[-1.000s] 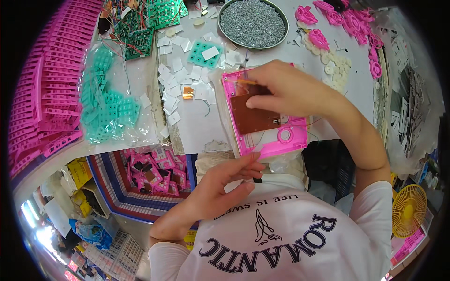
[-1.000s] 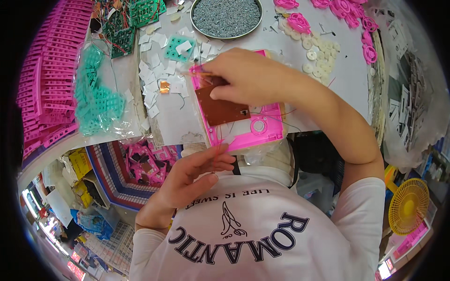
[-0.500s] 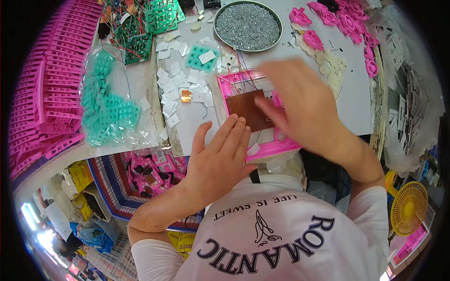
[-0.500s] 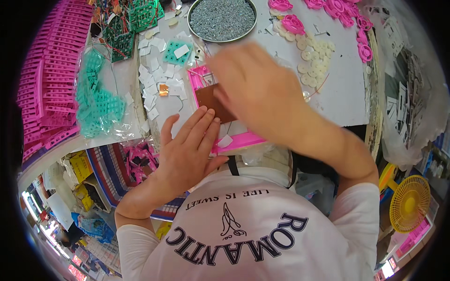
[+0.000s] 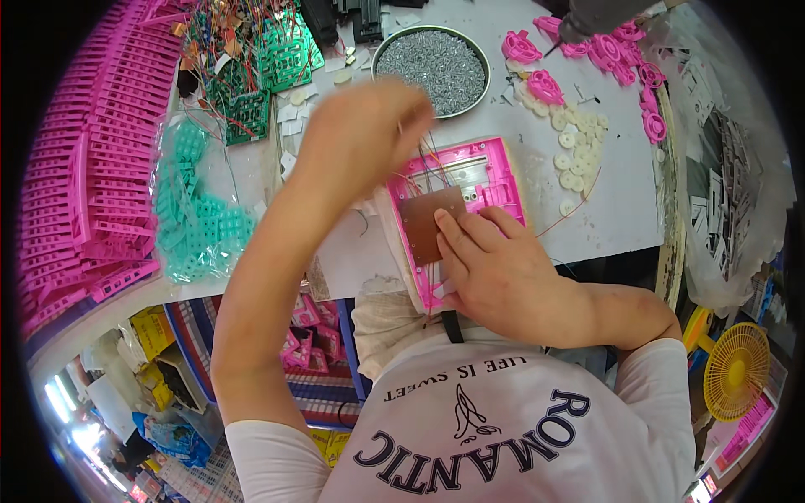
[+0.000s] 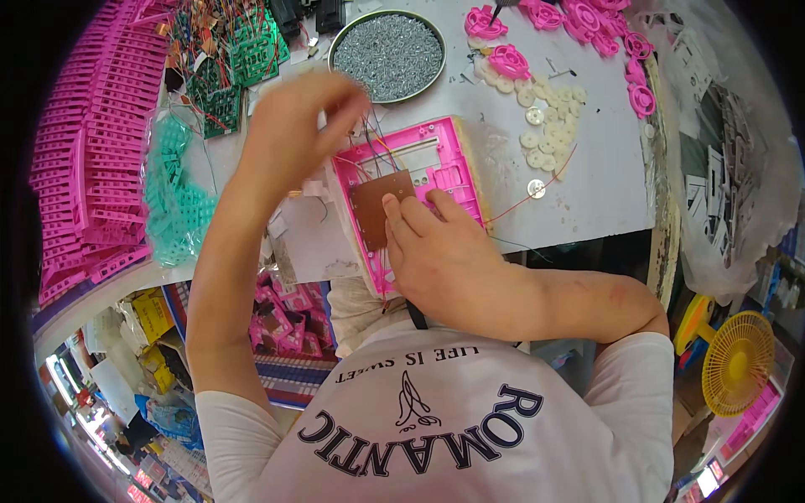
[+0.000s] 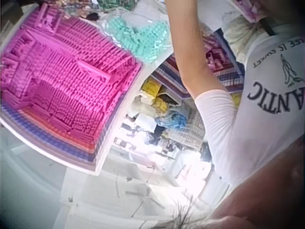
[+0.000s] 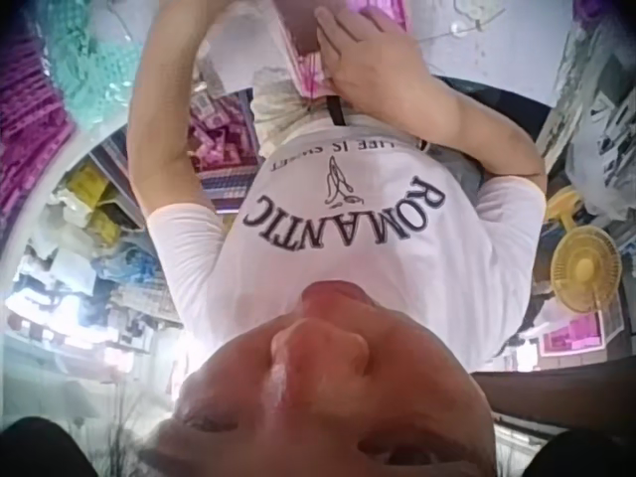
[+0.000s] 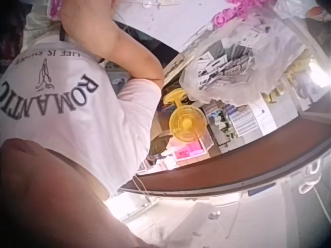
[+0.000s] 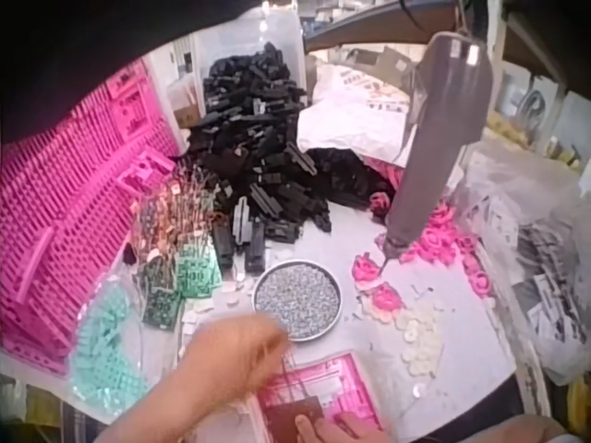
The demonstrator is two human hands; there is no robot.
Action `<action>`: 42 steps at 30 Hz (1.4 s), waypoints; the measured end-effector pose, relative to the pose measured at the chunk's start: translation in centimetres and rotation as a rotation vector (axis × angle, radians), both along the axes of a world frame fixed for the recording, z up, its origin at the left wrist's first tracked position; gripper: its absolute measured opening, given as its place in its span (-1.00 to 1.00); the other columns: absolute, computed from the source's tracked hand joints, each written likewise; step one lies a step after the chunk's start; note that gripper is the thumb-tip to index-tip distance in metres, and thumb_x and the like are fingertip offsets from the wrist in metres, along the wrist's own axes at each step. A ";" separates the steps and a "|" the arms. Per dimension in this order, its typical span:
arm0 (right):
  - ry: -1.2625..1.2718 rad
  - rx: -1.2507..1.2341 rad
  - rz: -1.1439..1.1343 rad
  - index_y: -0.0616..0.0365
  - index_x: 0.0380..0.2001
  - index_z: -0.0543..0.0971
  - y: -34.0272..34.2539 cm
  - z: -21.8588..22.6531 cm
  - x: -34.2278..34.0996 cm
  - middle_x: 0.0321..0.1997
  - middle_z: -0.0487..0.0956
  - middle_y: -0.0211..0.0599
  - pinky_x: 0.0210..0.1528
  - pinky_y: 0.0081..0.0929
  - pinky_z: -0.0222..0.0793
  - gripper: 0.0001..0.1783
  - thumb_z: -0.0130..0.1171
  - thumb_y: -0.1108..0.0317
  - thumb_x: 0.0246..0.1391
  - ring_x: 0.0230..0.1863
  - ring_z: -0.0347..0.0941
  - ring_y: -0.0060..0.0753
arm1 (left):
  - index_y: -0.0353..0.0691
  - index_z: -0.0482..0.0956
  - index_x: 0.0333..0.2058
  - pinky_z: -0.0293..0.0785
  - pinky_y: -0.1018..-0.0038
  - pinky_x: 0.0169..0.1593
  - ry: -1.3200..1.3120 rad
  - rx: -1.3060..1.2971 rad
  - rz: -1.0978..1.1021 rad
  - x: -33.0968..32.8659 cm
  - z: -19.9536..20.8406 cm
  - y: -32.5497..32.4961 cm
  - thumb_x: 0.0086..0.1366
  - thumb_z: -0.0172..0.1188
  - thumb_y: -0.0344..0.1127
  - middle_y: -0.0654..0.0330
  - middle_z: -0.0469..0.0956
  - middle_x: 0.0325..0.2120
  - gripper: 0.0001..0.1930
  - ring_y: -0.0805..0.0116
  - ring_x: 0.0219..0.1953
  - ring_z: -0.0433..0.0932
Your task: Assembling small decorative parts and components into a plastic frame using a glue gun.
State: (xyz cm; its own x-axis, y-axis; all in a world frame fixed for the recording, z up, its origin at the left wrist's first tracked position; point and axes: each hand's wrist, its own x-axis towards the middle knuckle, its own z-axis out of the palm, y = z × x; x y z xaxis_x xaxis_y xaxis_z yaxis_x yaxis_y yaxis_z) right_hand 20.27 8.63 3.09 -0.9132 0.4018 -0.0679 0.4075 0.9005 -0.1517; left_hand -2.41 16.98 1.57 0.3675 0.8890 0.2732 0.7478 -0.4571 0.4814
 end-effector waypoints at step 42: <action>1.403 -1.039 -0.062 0.06 -0.07 0.44 9.1 3.2 -0.1 -0.64 0.33 -0.55 -0.32 -0.45 0.36 -0.79 0.14 0.22 0.36 -0.60 0.25 -0.60 | -0.10 0.69 -0.34 0.27 0.09 0.11 -0.317 -0.041 -0.039 0.0 -2.0 1.5 0.12 0.43 -0.20 0.23 0.60 -0.32 -0.82 0.15 -0.15 0.54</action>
